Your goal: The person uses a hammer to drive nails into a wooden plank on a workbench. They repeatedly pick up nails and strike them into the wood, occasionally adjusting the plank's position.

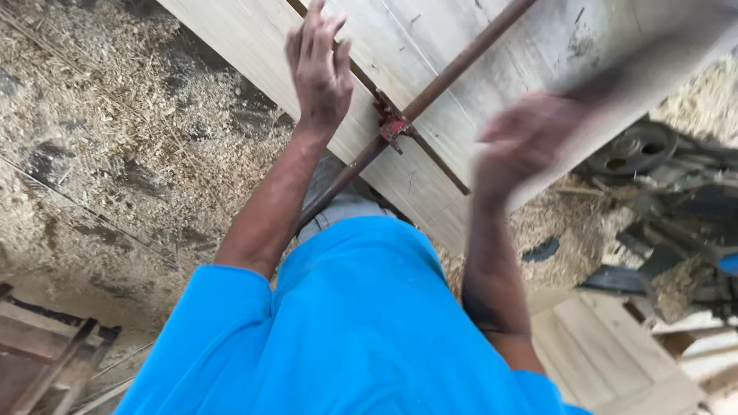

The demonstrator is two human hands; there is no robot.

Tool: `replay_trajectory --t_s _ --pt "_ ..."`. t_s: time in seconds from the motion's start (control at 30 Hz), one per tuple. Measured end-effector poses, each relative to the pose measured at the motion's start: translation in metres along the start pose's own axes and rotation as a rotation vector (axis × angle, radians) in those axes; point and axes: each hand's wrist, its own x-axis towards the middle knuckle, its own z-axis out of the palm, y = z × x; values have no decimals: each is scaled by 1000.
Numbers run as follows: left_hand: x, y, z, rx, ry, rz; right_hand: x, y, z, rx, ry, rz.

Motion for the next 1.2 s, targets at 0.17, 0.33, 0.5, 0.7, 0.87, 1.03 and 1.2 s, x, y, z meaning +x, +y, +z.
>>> replay_trajectory --t_s 0.17,0.33,0.5,0.7,0.87,1.03,1.2 --pt "-58 -9 -33 324 -100 -35 5 2 44 -10 -338 208" --pt "-49 -24 -11 388 -113 11 11 -13 -2 595 39 128" --pt "-50 -22 -21 416 -101 35 -12 28 35 89 18 -35" --pt "-52 -14 -22 371 -116 21 -9 -10 5 89 -267 520" --pt "-60 -25 -19 383 -133 2 -32 -5 33 375 157 130" --pt "-49 -40 -9 383 -106 72 -42 34 49 -482 -402 125" --pt "-46 -18 -13 374 -146 46 -101 13 10 -31 -159 272"
